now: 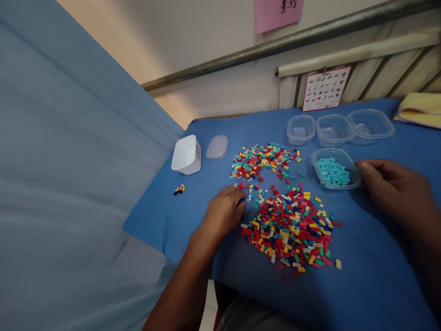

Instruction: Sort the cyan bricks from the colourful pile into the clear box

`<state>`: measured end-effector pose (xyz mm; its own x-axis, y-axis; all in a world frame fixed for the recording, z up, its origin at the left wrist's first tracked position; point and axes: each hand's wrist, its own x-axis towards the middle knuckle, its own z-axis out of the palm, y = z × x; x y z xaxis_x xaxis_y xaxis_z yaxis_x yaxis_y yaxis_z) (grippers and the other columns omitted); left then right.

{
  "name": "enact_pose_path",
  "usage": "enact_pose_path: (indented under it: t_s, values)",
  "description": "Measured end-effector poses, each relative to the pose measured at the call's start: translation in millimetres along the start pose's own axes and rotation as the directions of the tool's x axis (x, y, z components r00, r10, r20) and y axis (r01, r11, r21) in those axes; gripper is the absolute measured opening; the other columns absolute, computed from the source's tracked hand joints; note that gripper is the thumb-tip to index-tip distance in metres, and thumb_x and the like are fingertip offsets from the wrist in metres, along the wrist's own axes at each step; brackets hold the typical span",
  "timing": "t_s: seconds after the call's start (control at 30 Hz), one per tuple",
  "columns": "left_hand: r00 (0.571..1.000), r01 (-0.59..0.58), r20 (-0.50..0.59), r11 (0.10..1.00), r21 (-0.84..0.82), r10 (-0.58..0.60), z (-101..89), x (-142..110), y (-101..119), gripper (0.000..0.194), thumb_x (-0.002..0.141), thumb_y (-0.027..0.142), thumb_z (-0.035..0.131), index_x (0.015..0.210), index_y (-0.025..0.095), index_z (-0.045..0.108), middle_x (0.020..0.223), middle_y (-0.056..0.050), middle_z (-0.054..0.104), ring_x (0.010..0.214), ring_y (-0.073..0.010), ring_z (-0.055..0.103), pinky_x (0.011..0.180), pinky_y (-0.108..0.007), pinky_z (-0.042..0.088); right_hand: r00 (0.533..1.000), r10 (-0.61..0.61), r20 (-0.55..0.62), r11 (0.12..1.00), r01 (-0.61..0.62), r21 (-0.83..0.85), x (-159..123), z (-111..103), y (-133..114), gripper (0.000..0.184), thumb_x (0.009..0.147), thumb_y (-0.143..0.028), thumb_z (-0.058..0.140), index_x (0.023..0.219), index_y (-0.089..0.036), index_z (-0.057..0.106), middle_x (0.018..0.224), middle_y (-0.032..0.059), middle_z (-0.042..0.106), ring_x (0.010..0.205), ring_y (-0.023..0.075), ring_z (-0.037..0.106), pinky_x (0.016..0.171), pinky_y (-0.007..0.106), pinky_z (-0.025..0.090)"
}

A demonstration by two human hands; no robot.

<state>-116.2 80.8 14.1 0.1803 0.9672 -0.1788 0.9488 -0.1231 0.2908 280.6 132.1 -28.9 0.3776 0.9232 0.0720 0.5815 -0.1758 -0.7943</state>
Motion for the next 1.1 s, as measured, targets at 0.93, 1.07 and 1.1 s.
enact_pose_path:
  t_s: [0.93,1.07,1.1]
  values:
    - [0.999,-0.035,0.002,0.982,0.184,0.035,-18.4,76,21,0.024,0.108,0.029,0.06,0.118,0.021,0.08,0.127,-0.012,0.078,0.119,-0.029,0.072,0.099,-0.039,0.055,0.997,-0.066,0.035,0.997,0.065,0.036,6,4,1,0.034,0.096,-0.051,0.068,0.098,-0.02,0.082,0.075,0.0044,0.074,0.071,0.0195,0.063,0.069,0.032,0.049]
    - [0.999,0.007,0.038,0.967,0.254,-0.017,-21.7,83,29,0.025,0.106,0.031,0.059,0.116,0.02,0.08,0.124,-0.013,0.08,0.114,-0.0317,0.074,0.093,-0.04,0.054,0.995,-0.093,0.042,0.994,0.09,0.063,8,5,-2,0.032,0.098,-0.049,0.067,0.096,-0.02,0.08,0.075,0.0038,0.073,0.071,0.0191,0.063,0.069,0.031,0.048]
    - [0.998,0.009,0.056,0.959,0.282,-0.025,-23.0,85,31,0.025,0.106,0.031,0.059,0.115,0.02,0.081,0.122,-0.014,0.08,0.113,-0.0326,0.074,0.092,-0.04,0.054,0.995,-0.093,0.043,0.993,0.089,0.073,9,5,-3,0.032,0.098,-0.049,0.067,0.096,-0.02,0.08,0.075,0.0037,0.072,0.07,0.0191,0.062,0.068,0.032,0.048]
